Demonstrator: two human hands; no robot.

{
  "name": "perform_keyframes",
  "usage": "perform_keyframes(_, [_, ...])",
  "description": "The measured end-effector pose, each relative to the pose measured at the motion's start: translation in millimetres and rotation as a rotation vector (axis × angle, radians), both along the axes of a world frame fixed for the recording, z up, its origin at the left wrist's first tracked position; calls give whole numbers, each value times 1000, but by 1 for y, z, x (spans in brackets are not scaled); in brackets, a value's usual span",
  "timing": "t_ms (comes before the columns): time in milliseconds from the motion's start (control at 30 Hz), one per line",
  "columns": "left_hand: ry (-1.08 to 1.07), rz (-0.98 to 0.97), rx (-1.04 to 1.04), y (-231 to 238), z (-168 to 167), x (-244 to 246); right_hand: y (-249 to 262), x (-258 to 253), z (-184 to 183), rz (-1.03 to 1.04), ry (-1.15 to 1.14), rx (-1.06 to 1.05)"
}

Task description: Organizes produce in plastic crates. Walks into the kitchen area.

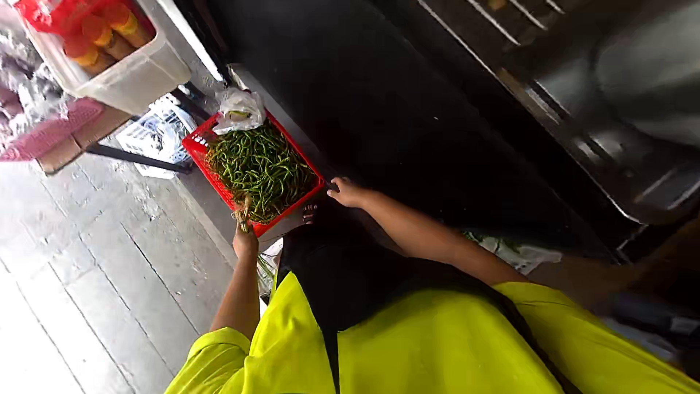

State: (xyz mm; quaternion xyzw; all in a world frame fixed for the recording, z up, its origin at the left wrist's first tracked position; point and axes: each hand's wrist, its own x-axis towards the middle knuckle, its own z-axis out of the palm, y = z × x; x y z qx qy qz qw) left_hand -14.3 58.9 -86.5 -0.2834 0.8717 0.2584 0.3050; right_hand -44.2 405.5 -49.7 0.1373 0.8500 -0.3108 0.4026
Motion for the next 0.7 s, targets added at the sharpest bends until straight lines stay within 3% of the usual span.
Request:
perform_keyframes(133, [-57, 30, -21, 4, 6, -5, -25, -31, -27, 18, 26, -6])
perform_keyframes(267, [-117, 46, -58, 13, 3, -14, -45, -56, -29, 11, -65, 44])
perform_keyframes(400, [-95, 106, -78, 19, -6, -10, -51, -55, -40, 57, -79, 134])
perform_keyframes(700, [-75, 210, -127, 53, -8, 5, -37, -46, -53, 92, 135, 192])
